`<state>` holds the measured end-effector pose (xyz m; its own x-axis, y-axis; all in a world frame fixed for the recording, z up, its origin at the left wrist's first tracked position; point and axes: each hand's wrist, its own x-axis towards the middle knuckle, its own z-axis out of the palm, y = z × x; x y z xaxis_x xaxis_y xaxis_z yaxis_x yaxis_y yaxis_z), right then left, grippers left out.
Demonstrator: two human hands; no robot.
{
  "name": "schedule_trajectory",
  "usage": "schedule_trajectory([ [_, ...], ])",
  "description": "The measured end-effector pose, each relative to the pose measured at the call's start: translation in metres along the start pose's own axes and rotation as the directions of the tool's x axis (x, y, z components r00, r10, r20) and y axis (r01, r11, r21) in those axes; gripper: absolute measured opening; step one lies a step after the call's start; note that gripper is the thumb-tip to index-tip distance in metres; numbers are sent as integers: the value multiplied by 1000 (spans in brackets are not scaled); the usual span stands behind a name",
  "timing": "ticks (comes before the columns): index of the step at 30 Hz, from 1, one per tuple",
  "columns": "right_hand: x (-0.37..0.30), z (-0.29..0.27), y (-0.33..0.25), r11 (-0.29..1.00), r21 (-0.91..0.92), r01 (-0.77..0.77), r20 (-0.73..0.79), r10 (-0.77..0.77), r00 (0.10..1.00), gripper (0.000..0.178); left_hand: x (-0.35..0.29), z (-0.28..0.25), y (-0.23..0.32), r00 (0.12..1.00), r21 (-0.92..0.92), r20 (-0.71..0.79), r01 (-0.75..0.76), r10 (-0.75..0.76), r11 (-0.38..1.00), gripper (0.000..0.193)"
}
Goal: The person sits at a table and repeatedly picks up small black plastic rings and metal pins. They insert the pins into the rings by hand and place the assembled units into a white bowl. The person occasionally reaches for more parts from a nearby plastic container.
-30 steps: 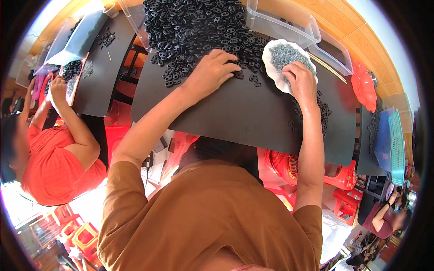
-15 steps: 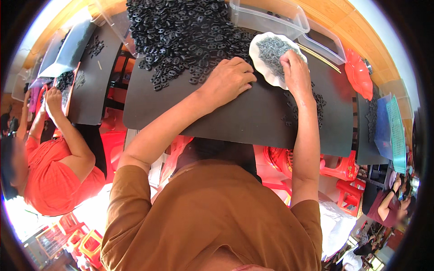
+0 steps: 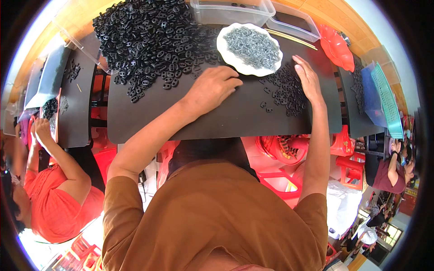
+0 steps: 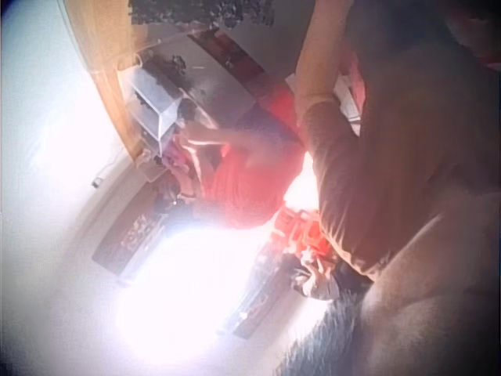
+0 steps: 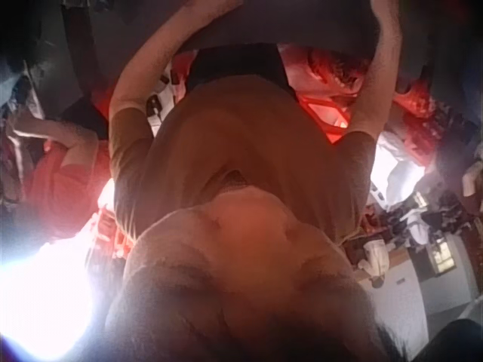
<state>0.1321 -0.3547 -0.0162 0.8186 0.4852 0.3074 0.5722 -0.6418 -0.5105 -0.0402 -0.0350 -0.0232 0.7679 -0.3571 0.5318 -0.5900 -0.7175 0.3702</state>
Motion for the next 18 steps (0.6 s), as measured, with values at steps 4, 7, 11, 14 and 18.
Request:
schedule_trajectory([
  [4, -2, 12, -9, 992, -43, 116, 156, -108, 982, 54, 6, 19, 28, 999, -55, 8, -51, 52, 997, 33],
  [7, -19, 14, -25, 989, -13, 150, 175, -145, 974, 55, 7, 30, 38, 999, -92, 43, -24, 28, 995, 40],
  [11, -38, 4, -47, 972, -87, 220, 145, -206, 968, 43, 12, 41, 44, 998, -56, 58, -23, 27, 998, 47],
  [14, -46, -11, -35, 974, -142, 175, -54, -184, 981, 39, 17, 46, 44, 996, -40, 83, -27, 30, 999, 51],
  [18, -62, -5, -10, 998, 51, 22, -168, -13, 986, 43, 33, 56, 50, 996, -13, 20, -89, 90, 996, 55],
])
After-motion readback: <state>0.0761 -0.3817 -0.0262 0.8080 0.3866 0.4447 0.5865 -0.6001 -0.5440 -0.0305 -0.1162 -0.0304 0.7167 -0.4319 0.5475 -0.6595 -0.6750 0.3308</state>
